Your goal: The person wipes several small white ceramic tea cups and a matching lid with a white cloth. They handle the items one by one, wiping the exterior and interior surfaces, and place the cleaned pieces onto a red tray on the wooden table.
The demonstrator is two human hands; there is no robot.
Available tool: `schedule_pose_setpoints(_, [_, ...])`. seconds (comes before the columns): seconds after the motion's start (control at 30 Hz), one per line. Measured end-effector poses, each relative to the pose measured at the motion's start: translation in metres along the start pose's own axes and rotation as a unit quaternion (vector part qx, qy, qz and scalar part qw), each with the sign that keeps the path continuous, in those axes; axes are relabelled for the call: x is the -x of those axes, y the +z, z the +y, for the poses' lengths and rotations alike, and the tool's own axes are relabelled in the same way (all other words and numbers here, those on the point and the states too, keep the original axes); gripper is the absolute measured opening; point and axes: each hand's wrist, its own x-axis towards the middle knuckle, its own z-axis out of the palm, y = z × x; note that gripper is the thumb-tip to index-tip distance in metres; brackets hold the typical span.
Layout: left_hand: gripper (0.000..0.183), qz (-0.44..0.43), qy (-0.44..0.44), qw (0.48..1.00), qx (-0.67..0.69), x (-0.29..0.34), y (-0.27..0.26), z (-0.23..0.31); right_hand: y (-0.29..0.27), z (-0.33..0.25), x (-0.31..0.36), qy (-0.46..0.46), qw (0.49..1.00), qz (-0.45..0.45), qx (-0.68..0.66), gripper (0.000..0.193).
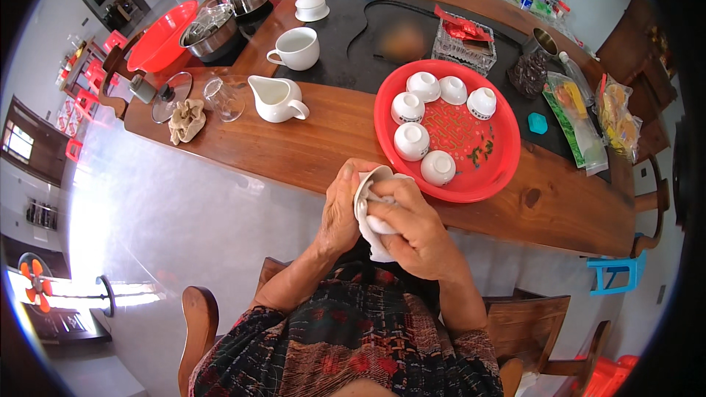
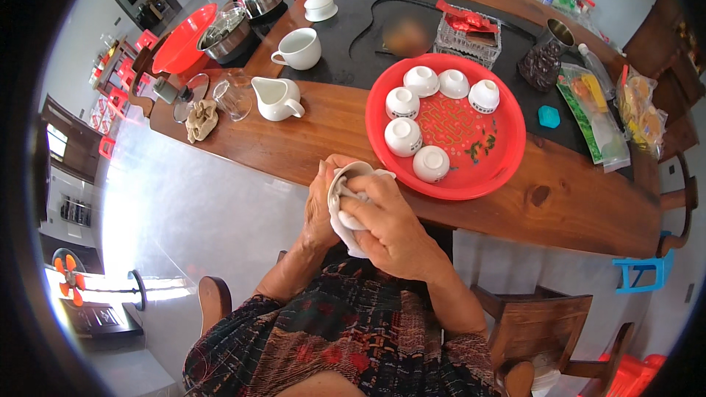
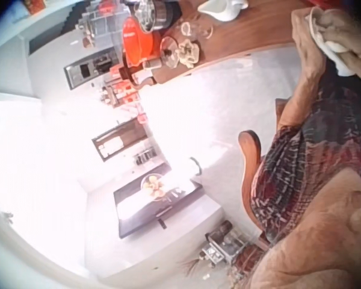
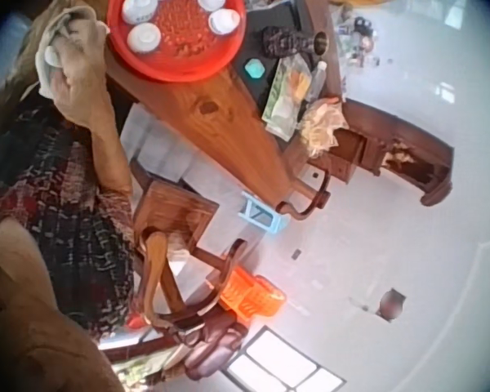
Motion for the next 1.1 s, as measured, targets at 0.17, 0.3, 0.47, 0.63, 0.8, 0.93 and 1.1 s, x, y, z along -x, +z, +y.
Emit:
schedule_pose_setpoints(0.17, [0.048,0.027,0.016,0.999,0.009,-0.001,0.006,-0.003,0.019,-0.002,-0.006,0.014,0.974,0.113,0.194,0.035])
schedule_pose_setpoints(0.3, [0.047,0.023,0.012,1.0,-0.006,0.0,0.003,0.001,0.021,-0.003,-0.001,0.014,0.965,0.071,0.252,0.033])
schedule_pose_setpoints(0.47, [0.048,0.019,0.037,0.998,-0.054,-0.001,-0.003,-0.004,0.009,-0.007,0.006,0.029,0.997,0.003,0.067,0.034])
schedule_pose_setpoints(0.63, [0.049,0.013,-0.089,0.989,0.12,-0.007,-0.004,-0.018,0.014,-0.015,0.001,-0.006,0.991,0.117,0.06,0.04])
schedule_pose_setpoints(0.8, [0.032,0.009,0.044,0.999,0.007,0.011,0.003,-0.009,0.024,0.005,-0.016,-0.103,0.948,0.136,0.267,0.039])
schedule_pose_setpoints(0.93, [0.035,-0.016,0.055,0.987,-0.153,0.011,-0.008,-0.003,0.013,0.005,-0.02,-0.074,0.972,0.126,0.186,0.047])
schedule_pose_setpoints(1.1, [0.038,0.029,0.063,0.997,-0.026,0.013,0.007,0.008,0.013,0.008,-0.005,-0.01,0.972,0.191,0.135,0.051])
